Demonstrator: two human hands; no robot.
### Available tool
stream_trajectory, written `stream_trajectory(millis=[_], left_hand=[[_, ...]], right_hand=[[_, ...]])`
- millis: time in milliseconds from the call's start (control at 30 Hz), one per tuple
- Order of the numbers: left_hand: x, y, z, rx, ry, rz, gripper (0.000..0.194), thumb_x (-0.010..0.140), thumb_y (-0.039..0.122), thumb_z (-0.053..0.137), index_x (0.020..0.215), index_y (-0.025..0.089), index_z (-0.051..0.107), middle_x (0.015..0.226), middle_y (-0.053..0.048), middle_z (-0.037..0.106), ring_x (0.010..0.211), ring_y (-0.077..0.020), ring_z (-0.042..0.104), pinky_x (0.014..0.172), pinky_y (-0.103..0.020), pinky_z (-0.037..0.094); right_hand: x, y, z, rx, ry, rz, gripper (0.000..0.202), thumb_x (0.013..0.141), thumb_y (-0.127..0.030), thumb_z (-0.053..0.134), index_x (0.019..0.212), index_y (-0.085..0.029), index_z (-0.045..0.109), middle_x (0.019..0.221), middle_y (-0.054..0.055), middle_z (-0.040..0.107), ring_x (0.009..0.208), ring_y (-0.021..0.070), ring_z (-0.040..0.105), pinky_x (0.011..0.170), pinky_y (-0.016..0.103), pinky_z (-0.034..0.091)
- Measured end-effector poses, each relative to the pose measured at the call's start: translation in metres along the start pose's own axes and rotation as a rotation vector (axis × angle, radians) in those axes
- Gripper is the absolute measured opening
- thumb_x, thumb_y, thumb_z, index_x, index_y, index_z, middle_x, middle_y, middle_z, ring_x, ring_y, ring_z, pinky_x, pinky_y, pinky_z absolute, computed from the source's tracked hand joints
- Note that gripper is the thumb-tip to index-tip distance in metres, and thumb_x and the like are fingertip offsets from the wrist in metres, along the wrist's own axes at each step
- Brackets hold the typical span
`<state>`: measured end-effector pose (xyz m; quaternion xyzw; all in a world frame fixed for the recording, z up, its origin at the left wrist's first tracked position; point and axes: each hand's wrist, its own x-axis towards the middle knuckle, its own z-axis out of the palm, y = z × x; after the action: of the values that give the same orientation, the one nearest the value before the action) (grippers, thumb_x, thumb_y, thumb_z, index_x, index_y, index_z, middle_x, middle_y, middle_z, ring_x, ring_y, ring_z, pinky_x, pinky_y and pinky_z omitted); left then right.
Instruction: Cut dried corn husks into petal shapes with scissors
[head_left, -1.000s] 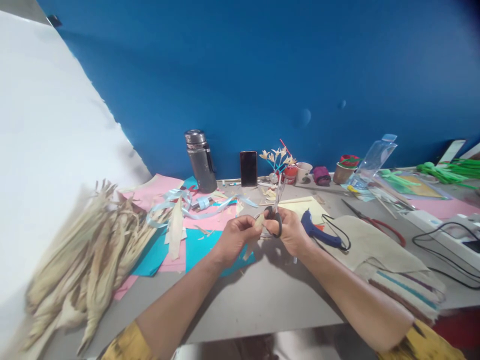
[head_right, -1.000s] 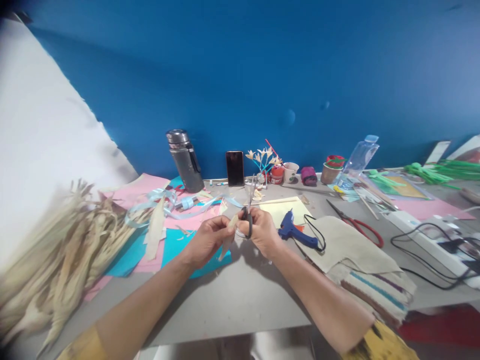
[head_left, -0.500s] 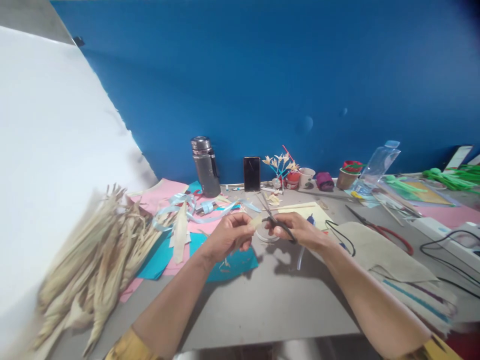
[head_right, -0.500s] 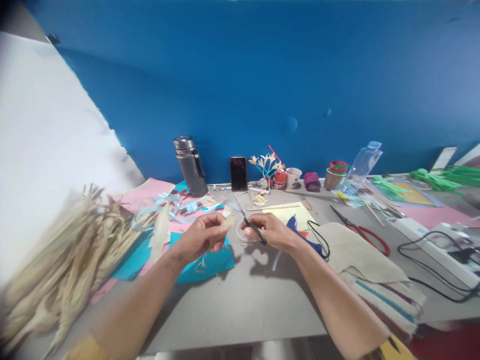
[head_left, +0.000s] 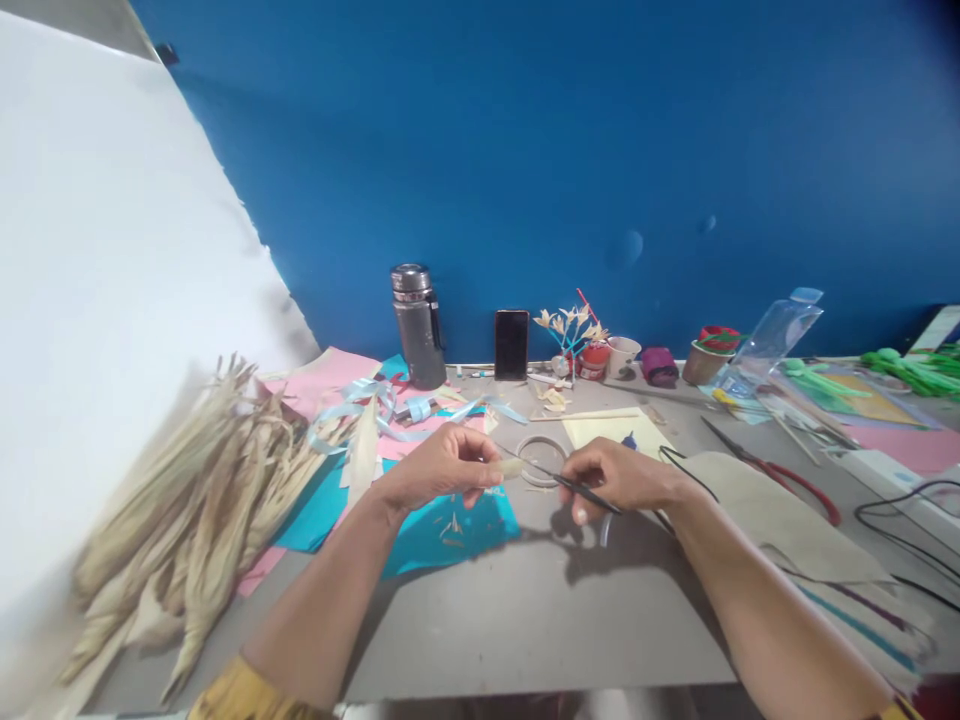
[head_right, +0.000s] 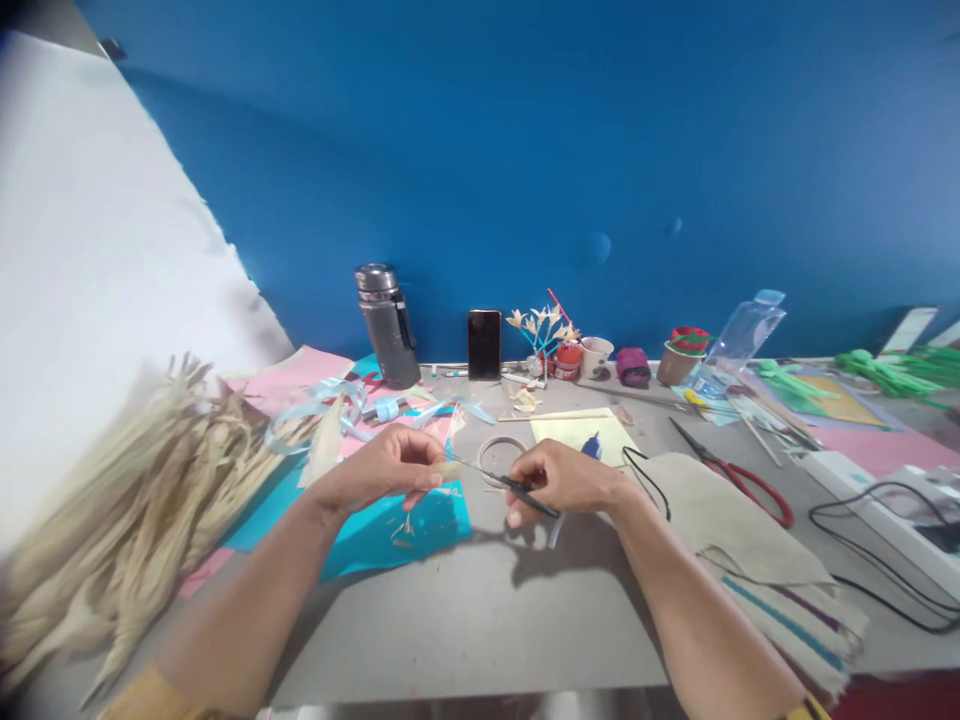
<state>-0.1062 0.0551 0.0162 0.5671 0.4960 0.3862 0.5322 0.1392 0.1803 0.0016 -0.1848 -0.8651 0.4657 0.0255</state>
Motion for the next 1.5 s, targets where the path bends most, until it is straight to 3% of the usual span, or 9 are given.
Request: stream_trajectory(millis=[300,533,733,833,900,967,1100,1333,1500], left_hand=[[-0.004,0.002,-0.003,0.046,-0.076,-0.02,0.013,0.073,0.027,0.072,0.066,0.017,0.066,0.048,0.003,0.055,0.043,-0.0088,0.047,0.048,-0.022,0.035],[-0.005,0.003,-0.002,0.071,-0.134,-0.027,0.015,0.072,0.028,0.073,0.066,0.017,0.064,0.051,0.003,0.053,0.044,-0.0089,0.046,0.048,-0.023,0.035],[-0.008,0.005,-0.007,0.088,-0.172,-0.07,0.014,0.07,0.025,0.073,0.064,0.017,0.064,0.051,0.003,0.054,0.043,-0.0084,0.046,0.046,-0.022,0.034],[-0.008,0.003,-0.01,0.084,-0.224,-0.097,0.012,0.071,0.026,0.074,0.066,0.017,0.066,0.055,0.002,0.058,0.047,-0.0103,0.051,0.049,-0.023,0.037],[-0.006,0.001,-0.008,0.055,-0.142,-0.061,0.012,0.071,0.026,0.075,0.068,0.016,0.068,0.06,-0.001,0.062,0.053,-0.0111,0.054,0.053,-0.023,0.039],[-0.002,-0.002,-0.003,-0.031,0.055,0.014,0.014,0.068,0.026,0.078,0.068,0.016,0.068,0.065,-0.001,0.064,0.057,-0.0101,0.053,0.054,-0.021,0.037],[0.01,-0.009,0.012,-0.368,0.342,0.094,0.025,0.062,0.028,0.083,0.065,0.016,0.062,0.055,0.004,0.053,0.05,-0.0074,0.045,0.049,-0.02,0.032],[0.019,-0.016,0.04,-0.624,0.409,0.084,0.027,0.06,0.026,0.085,0.068,0.016,0.062,0.069,-0.001,0.064,0.067,-0.0143,0.062,0.064,-0.026,0.047],[0.023,-0.024,0.055,-0.663,0.433,0.035,0.026,0.061,0.025,0.085,0.068,0.016,0.061,0.073,-0.001,0.066,0.068,-0.0135,0.062,0.062,-0.023,0.045]], right_hand=[[-0.001,0.005,0.002,-0.063,-0.035,-0.005,0.031,0.065,-0.042,0.081,0.078,-0.014,0.076,0.062,-0.001,0.059,0.057,0.0111,0.047,0.05,0.021,0.031],[-0.001,0.0,0.008,0.071,-0.096,0.073,0.033,0.064,-0.044,0.082,0.073,-0.013,0.074,0.064,0.001,0.067,0.057,0.0135,0.056,0.051,0.022,0.037],[0.0,0.004,0.011,0.093,-0.092,0.077,0.037,0.064,-0.045,0.08,0.054,-0.013,0.064,0.052,-0.001,0.059,0.05,0.0115,0.052,0.046,0.021,0.032],[0.001,0.006,0.009,0.076,-0.104,0.061,0.037,0.065,-0.046,0.079,0.057,-0.013,0.066,0.053,-0.001,0.059,0.051,0.0113,0.051,0.047,0.021,0.032],[0.001,0.006,0.006,0.082,-0.035,0.025,0.038,0.068,-0.05,0.077,0.072,-0.012,0.072,0.061,0.0,0.062,0.056,0.0124,0.053,0.051,0.022,0.035],[0.002,0.006,0.005,0.146,0.08,-0.035,0.046,0.071,-0.055,0.073,0.087,-0.012,0.073,0.071,0.002,0.065,0.063,0.0143,0.055,0.055,0.023,0.037],[0.01,0.005,0.011,0.337,0.282,-0.114,0.054,0.073,-0.062,0.069,0.094,-0.012,0.071,0.08,0.006,0.067,0.069,0.0158,0.055,0.06,0.025,0.039],[0.033,0.0,0.046,0.671,0.51,-0.131,0.043,0.064,-0.042,0.081,0.095,-0.015,0.066,0.085,0.005,0.067,0.073,0.016,0.057,0.064,0.026,0.044],[0.041,-0.007,0.065,0.584,0.549,-0.12,0.023,0.063,-0.027,0.074,0.078,-0.016,0.061,0.066,-0.003,0.057,0.059,0.0106,0.046,0.054,0.022,0.037]])
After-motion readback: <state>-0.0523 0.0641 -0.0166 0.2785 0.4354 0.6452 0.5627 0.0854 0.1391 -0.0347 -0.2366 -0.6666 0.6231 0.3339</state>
